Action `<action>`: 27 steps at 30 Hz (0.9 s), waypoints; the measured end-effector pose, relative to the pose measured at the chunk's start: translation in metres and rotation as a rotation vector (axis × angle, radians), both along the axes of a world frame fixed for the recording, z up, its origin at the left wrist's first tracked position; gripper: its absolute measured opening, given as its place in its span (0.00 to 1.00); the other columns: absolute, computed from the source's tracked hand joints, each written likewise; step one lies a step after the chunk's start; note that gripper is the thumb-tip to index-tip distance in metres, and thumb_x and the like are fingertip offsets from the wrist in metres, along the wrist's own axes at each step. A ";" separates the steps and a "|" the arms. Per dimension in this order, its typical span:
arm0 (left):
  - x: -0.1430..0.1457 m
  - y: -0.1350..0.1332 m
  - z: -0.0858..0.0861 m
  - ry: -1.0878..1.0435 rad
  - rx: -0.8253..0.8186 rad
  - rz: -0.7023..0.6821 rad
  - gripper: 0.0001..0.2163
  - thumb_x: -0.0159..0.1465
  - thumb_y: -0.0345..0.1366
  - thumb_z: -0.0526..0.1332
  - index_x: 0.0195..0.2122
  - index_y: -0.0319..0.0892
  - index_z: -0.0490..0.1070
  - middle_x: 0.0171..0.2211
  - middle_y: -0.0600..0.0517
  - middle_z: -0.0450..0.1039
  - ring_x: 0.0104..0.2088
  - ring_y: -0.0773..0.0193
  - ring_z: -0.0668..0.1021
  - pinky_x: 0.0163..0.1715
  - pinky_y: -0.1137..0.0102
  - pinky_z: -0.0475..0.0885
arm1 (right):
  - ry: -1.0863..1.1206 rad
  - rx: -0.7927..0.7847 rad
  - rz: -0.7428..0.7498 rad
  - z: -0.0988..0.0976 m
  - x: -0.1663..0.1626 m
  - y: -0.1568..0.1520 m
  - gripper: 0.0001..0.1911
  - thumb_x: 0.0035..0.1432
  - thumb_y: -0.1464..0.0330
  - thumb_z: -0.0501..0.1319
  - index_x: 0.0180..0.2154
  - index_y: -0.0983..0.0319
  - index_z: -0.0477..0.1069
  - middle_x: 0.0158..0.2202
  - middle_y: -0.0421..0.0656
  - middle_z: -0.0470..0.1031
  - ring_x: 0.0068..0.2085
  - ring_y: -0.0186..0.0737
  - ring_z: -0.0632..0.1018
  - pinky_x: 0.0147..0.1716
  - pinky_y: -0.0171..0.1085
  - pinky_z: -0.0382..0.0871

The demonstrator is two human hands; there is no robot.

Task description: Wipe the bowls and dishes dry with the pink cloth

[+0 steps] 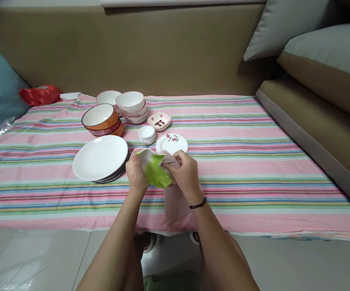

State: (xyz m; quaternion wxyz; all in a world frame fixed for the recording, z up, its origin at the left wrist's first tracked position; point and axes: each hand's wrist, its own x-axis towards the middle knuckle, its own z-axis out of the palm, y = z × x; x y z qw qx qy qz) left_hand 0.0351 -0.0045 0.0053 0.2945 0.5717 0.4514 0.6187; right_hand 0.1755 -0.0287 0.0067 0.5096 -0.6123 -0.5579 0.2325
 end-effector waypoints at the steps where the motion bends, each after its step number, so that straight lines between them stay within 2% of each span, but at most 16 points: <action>1: 0.001 0.000 0.000 -0.003 -0.004 0.001 0.29 0.66 0.60 0.45 0.32 0.40 0.72 0.28 0.48 0.72 0.31 0.61 0.73 0.32 0.68 0.67 | -0.012 0.010 0.003 0.000 0.000 0.000 0.20 0.43 0.57 0.71 0.24 0.60 0.63 0.21 0.34 0.64 0.25 0.32 0.63 0.24 0.32 0.56; 3: 0.002 0.001 0.000 -0.090 -0.044 0.019 0.28 0.66 0.60 0.46 0.31 0.40 0.72 0.27 0.48 0.71 0.29 0.61 0.72 0.30 0.68 0.67 | 0.020 0.011 0.055 0.000 0.001 0.000 0.20 0.43 0.56 0.71 0.27 0.61 0.66 0.24 0.36 0.67 0.26 0.33 0.65 0.25 0.32 0.58; 6: 0.001 0.004 -0.002 -0.213 -0.106 0.082 0.28 0.65 0.60 0.47 0.28 0.39 0.69 0.26 0.49 0.68 0.27 0.63 0.70 0.29 0.69 0.66 | 0.160 -0.021 0.182 0.003 0.004 0.000 0.15 0.51 0.57 0.66 0.34 0.61 0.70 0.31 0.40 0.74 0.31 0.37 0.72 0.29 0.33 0.64; 10: -0.003 0.007 -0.004 -0.202 -0.129 0.118 0.28 0.65 0.61 0.46 0.26 0.39 0.67 0.25 0.49 0.67 0.27 0.63 0.70 0.29 0.70 0.65 | 0.267 -0.057 0.279 0.004 0.010 0.001 0.11 0.56 0.62 0.61 0.39 0.62 0.72 0.37 0.44 0.77 0.37 0.39 0.77 0.34 0.34 0.68; 12: -0.004 0.006 -0.003 -0.128 -0.103 0.078 0.28 0.66 0.60 0.46 0.27 0.40 0.67 0.26 0.48 0.68 0.28 0.62 0.71 0.29 0.69 0.65 | 0.211 -0.062 0.288 0.002 0.012 0.001 0.09 0.55 0.63 0.62 0.37 0.61 0.73 0.34 0.42 0.77 0.34 0.38 0.76 0.32 0.33 0.66; 15: -0.004 0.002 -0.001 0.086 0.009 0.001 0.26 0.67 0.57 0.45 0.28 0.41 0.69 0.28 0.47 0.70 0.32 0.59 0.73 0.32 0.68 0.66 | 0.015 -0.060 0.220 0.000 0.012 0.001 0.09 0.53 0.62 0.64 0.28 0.61 0.72 0.24 0.38 0.72 0.26 0.34 0.70 0.26 0.32 0.60; 17: -0.004 0.000 0.000 0.200 0.064 -0.039 0.25 0.68 0.54 0.45 0.29 0.42 0.71 0.30 0.47 0.71 0.34 0.58 0.74 0.34 0.67 0.66 | -0.109 -0.056 0.139 0.000 0.012 0.001 0.15 0.50 0.60 0.67 0.21 0.61 0.68 0.18 0.36 0.66 0.23 0.32 0.64 0.23 0.33 0.54; 20: -0.005 0.000 0.000 0.213 0.066 -0.045 0.23 0.69 0.52 0.45 0.31 0.42 0.71 0.31 0.46 0.72 0.34 0.58 0.74 0.34 0.67 0.65 | -0.201 -0.038 0.106 0.001 0.016 0.001 0.23 0.52 0.59 0.65 0.14 0.62 0.61 0.14 0.35 0.58 0.20 0.30 0.58 0.22 0.34 0.49; 22: -0.007 0.001 -0.001 0.175 0.027 -0.008 0.24 0.69 0.53 0.45 0.31 0.42 0.71 0.28 0.47 0.70 0.31 0.59 0.73 0.31 0.67 0.63 | -0.163 -0.041 0.207 0.002 0.019 0.002 0.20 0.57 0.60 0.61 0.17 0.62 0.65 0.16 0.37 0.62 0.21 0.31 0.61 0.23 0.34 0.51; 25: -0.008 0.002 -0.003 0.101 -0.051 0.059 0.26 0.68 0.56 0.45 0.28 0.41 0.70 0.22 0.50 0.66 0.24 0.62 0.68 0.27 0.67 0.59 | -0.007 -0.076 0.374 0.002 0.021 0.002 0.11 0.58 0.64 0.57 0.32 0.62 0.75 0.28 0.40 0.74 0.29 0.36 0.71 0.29 0.33 0.60; 27: -0.008 0.003 -0.003 0.055 -0.084 0.061 0.27 0.67 0.58 0.46 0.27 0.41 0.70 0.21 0.51 0.65 0.23 0.63 0.66 0.25 0.67 0.58 | 0.075 -0.109 0.363 0.002 0.020 0.002 0.09 0.56 0.64 0.60 0.32 0.62 0.75 0.28 0.40 0.74 0.30 0.37 0.72 0.29 0.33 0.61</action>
